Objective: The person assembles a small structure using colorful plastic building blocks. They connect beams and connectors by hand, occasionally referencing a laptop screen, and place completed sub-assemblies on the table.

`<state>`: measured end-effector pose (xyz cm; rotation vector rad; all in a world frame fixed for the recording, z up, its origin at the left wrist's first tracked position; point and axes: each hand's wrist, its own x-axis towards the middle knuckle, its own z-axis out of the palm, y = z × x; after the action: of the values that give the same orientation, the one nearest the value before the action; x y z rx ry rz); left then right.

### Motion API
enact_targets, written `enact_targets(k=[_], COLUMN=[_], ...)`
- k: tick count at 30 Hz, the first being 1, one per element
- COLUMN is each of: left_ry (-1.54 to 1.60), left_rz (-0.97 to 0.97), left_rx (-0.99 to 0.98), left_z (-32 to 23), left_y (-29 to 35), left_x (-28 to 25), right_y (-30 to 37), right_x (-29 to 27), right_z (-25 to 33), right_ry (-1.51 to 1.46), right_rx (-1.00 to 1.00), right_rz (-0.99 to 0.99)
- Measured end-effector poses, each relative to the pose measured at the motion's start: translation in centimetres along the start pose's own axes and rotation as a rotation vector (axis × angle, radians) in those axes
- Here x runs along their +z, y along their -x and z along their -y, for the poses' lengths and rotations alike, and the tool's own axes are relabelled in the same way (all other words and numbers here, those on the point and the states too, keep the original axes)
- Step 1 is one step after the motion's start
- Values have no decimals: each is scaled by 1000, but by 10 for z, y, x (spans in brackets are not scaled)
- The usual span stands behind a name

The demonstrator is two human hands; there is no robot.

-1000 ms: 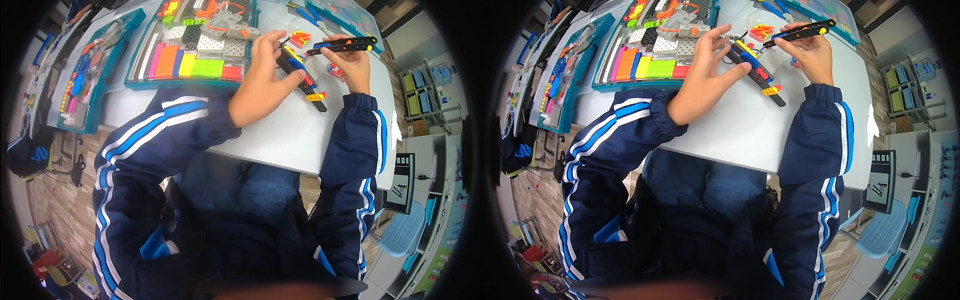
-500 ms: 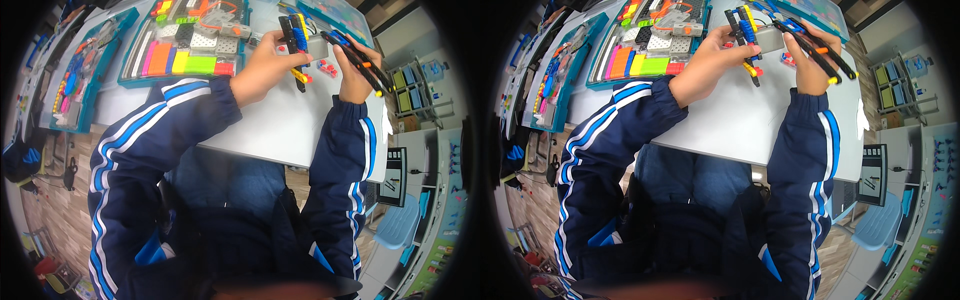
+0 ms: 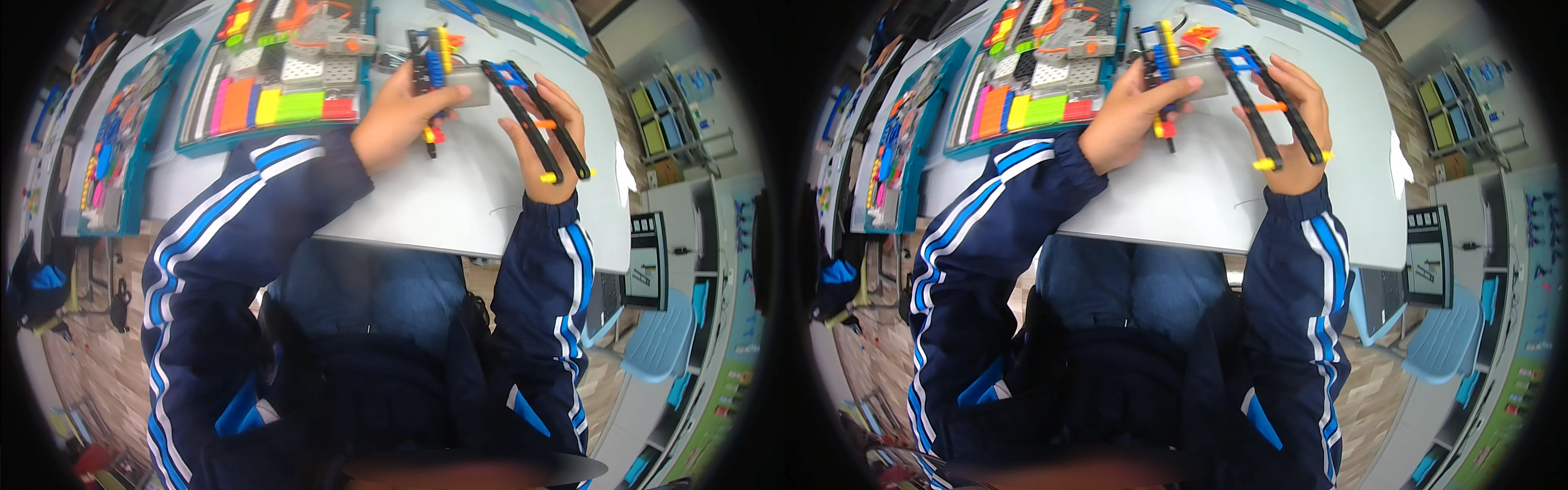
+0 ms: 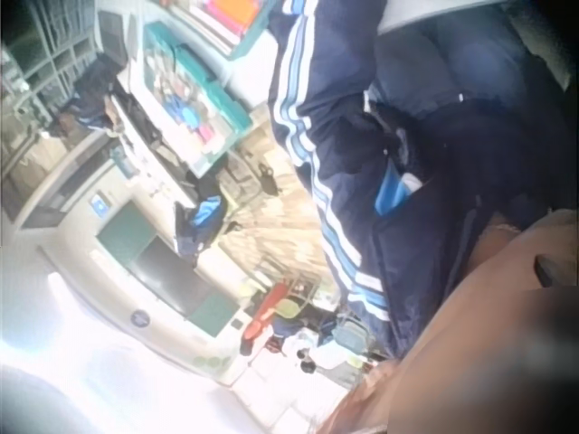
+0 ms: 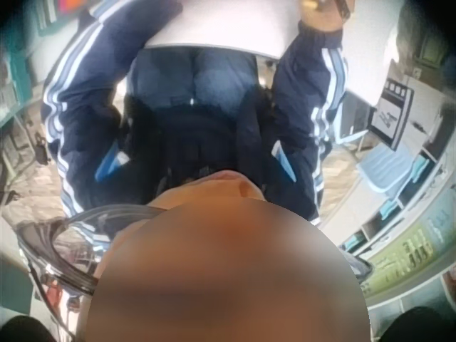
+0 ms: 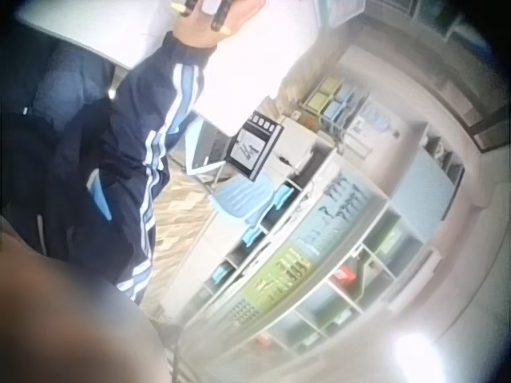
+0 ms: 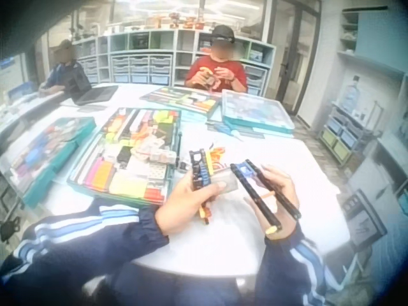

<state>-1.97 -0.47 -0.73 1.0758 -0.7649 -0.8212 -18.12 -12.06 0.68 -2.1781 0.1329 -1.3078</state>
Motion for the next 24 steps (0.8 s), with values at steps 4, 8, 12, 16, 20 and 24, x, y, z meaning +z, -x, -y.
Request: enact_targets(k=[4,8,12,16,20,24], left_ry=[197,265,288,290,185,162], left_rz=[-45,-52,-74,-39,-62,-38], left_rx=[-174,-252,-319,-320,-332,-306], left_z=[3,3,8,12,15,12], left_y=[0,0,-3,-6,-7,-4], left_x=[0,0,0,-6,-9,-5], right_y=[54,138,237,334,380,396], right_x=[-64,-156,-252,-299,-319,-317], right_z=[22,16,-27,-86,-142,-176], right_ry=[289,435,878,1239,1232,1191], right_rx=[157,223,404,863,856,997], right_rz=[-122,-700,-916,-531,-253,-172])
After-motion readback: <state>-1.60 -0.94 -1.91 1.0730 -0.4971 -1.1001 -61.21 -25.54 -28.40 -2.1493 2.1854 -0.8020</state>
